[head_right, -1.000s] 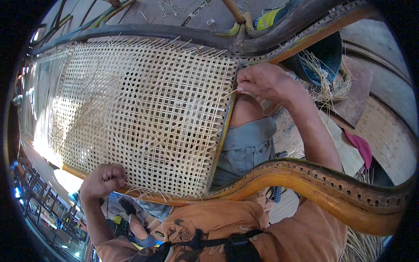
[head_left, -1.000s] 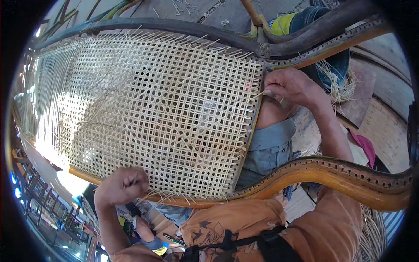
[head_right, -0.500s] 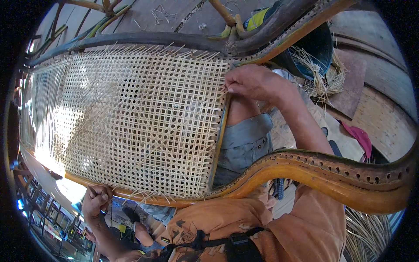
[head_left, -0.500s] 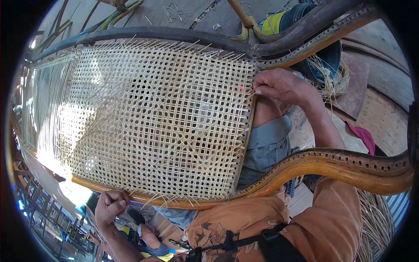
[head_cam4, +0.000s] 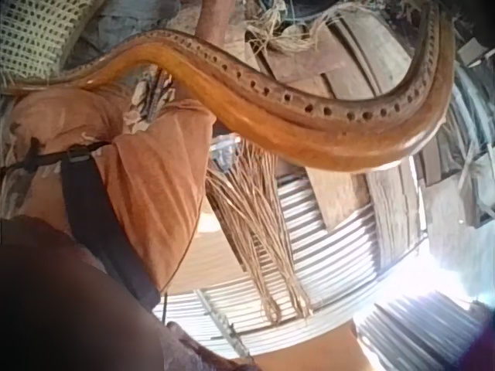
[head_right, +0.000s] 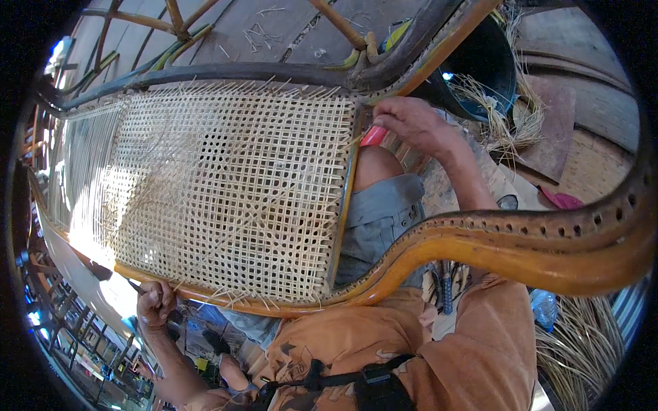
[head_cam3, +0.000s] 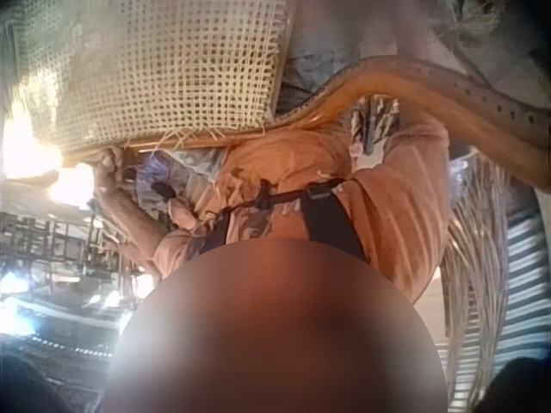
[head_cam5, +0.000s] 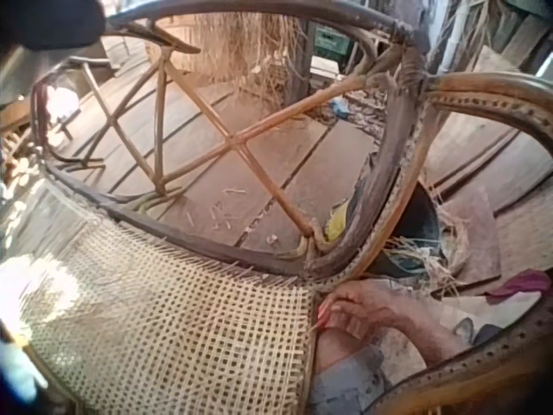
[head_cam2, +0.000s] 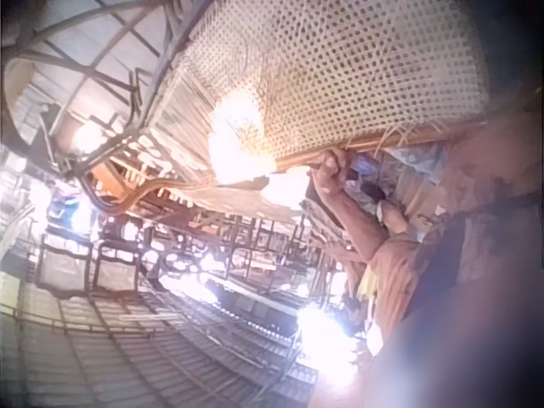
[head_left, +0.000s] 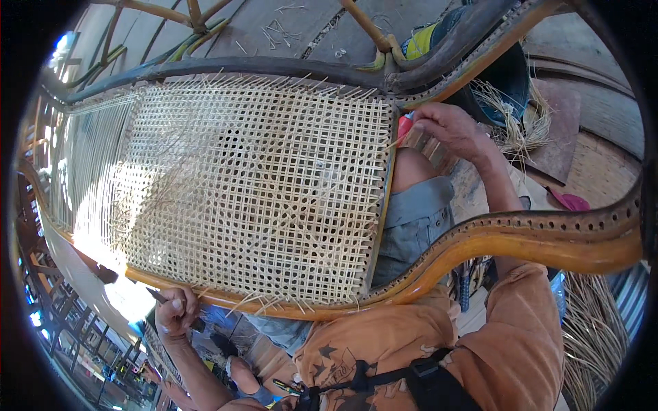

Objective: Manually weaving and trimming rattan strands to repair a chair seat using a small knife.

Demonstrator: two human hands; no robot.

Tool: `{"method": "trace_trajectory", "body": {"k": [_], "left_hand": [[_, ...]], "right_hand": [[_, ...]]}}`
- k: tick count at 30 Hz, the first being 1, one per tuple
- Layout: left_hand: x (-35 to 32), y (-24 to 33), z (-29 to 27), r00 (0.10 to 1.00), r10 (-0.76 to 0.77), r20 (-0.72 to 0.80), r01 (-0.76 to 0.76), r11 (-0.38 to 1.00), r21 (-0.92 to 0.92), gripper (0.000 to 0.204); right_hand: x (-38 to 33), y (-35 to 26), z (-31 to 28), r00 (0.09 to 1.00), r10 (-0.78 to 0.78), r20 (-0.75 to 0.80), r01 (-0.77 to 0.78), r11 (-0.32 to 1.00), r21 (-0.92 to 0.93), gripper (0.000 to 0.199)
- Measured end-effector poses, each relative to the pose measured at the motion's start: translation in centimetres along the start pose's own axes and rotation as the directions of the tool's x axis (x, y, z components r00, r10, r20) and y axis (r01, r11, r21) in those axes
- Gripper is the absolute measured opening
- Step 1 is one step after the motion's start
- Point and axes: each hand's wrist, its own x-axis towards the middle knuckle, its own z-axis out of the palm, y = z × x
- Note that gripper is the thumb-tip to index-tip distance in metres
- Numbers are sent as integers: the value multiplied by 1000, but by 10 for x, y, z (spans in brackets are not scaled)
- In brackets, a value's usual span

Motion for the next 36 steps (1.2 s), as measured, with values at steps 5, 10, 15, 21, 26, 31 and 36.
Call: {"method": "trace_trajectory", "body": {"k": [5,10,15,21,26,31,36], "left_hand": [[-21,-4,0,984,113,-140,-99,990,103,24],[-40,7,25,897,225,-380,93,746,660,35],[-57,-13,7,803,325,-499,140,712,688,26],[-50,-40,11,712,414,-567,12,800,600,17],[-46,-67,-1,602,538,-590,-187,813,551,16],[-37,-73,20,552,532,-641,-462,836,296,19],[-34,-72,37,439,529,-726,-469,824,317,19]], "right_hand": [[-51,9,-6,866,150,-477,-148,988,42,14],[-144,129,15,695,125,-708,-18,988,156,15],[-220,85,55,632,397,-666,-459,884,91,23],[-289,80,146,539,499,-679,-649,760,43,21],[-314,83,191,362,565,-741,-808,587,53,24],[-324,84,195,342,527,-778,-816,577,32,25],[-315,70,208,441,459,-771,-736,676,-19,25]]}}
